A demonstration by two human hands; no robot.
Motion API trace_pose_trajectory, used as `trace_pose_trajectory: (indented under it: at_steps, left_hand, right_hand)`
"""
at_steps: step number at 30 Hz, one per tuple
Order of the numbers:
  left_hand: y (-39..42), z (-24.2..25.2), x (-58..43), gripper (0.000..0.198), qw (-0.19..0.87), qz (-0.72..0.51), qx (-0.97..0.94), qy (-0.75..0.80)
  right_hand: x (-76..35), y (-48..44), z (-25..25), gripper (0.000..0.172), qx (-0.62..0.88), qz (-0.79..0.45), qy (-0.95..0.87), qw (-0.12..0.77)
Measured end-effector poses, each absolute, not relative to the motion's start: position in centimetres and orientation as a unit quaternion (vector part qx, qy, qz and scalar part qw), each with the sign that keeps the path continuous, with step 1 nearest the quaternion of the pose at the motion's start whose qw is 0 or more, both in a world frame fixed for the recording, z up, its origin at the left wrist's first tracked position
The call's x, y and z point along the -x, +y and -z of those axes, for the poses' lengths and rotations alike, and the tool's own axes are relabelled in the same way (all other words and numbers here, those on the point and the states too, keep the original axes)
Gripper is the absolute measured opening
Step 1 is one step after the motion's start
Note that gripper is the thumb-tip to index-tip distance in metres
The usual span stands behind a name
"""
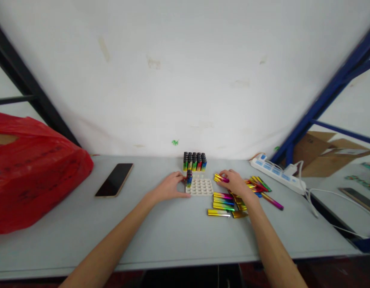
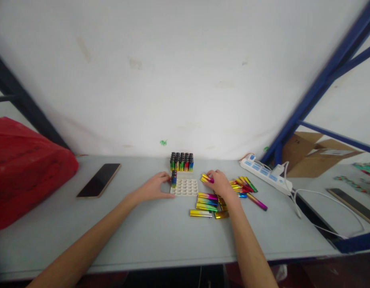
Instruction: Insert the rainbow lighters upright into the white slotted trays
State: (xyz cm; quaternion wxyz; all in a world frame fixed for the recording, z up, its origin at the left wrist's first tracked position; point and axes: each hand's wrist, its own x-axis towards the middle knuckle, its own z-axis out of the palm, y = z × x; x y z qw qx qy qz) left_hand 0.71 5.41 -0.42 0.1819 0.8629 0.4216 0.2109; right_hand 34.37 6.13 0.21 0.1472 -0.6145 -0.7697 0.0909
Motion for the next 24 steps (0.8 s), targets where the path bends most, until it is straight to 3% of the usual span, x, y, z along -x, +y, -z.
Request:
trace_pose_trajectory:
  at_steps: [18, 24]
  left_hand:
    - [5.3, 0.2, -0.8, 0.065, 0.186, -0.215, -0.86, 0.425]
    - [5.4, 0.4, -0.7, 0.067, 0.185, -0.209, -0.861, 0.424]
  right_hand:
    - [-33.8, 6.2, -0.7, 0.019, 0.559, -0.14, -0.779, 0.248]
    - [-33.0, 5.8, -1.3, 0.047, 0.543, -0.195, -0.746, 0.334]
